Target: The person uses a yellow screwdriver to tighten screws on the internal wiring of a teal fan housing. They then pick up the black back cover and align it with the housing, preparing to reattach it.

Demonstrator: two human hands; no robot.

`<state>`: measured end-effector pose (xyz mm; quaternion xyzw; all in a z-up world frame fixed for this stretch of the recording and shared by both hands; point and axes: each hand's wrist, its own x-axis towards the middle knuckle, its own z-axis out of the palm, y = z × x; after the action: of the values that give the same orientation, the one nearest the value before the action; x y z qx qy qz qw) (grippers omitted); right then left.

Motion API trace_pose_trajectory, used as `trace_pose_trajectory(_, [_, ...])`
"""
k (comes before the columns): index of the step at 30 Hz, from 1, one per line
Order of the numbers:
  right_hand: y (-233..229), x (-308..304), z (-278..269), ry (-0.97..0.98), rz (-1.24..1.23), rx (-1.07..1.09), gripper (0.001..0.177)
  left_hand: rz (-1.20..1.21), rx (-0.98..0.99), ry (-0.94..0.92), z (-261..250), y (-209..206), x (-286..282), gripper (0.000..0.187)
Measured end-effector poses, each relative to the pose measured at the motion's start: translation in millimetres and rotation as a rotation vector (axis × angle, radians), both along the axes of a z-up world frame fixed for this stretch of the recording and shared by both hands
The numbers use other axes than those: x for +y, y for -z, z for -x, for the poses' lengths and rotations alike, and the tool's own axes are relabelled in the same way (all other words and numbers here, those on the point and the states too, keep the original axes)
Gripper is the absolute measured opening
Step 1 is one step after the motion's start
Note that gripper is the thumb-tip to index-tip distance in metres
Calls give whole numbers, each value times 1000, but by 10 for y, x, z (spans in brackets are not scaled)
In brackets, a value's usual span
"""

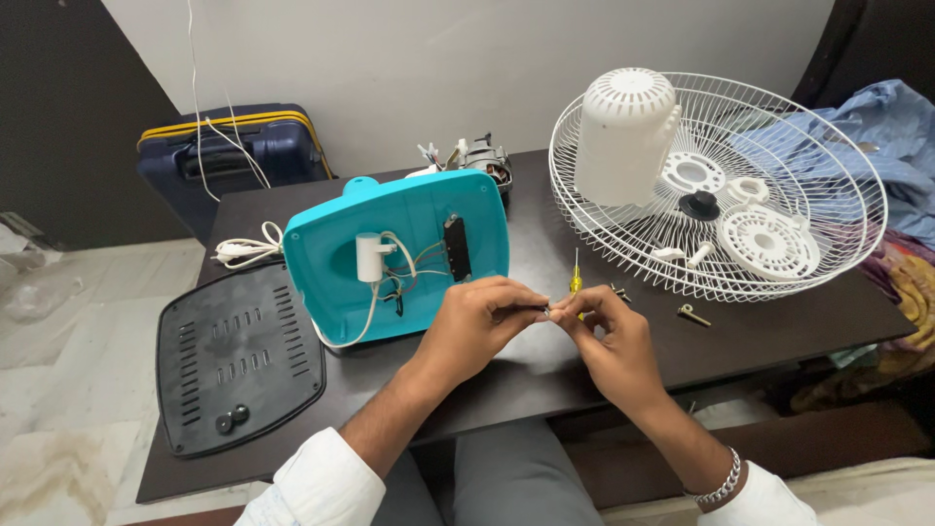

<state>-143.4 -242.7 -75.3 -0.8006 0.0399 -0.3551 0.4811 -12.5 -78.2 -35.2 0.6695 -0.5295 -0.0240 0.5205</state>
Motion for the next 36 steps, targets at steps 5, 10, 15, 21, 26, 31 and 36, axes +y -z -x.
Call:
trace_pose_trajectory(5, [13, 13, 14, 134, 100, 68, 17, 19, 8, 37, 4, 33, -6, 18])
trace_pose_trajectory(10, [-79, 12, 16, 157, 32, 199, 22, 9, -37, 46, 29, 35, -7, 16])
trace_pose_trajectory(15, [-145, -11, 24, 135, 27, 244, 28, 37, -77, 32, 51, 42, -18, 16])
trace_pose_trajectory(21, [-97, -66, 25, -109, -211, 240, 34, 98, -77, 56, 73, 32, -42, 15])
trace_pose_trajectory(26, [-26, -220, 65, -136, -391, 264, 30, 84, -45, 93, 136, -37, -48, 18])
trace_pose_trajectory(31, [-208, -492, 230, 69, -206, 290, 32, 105, 38, 113, 161, -128, -25, 21])
trace_pose_trajectory(36, [-409, -579, 392, 385, 208, 528, 31, 35, 54, 80, 110, -150, 5, 18])
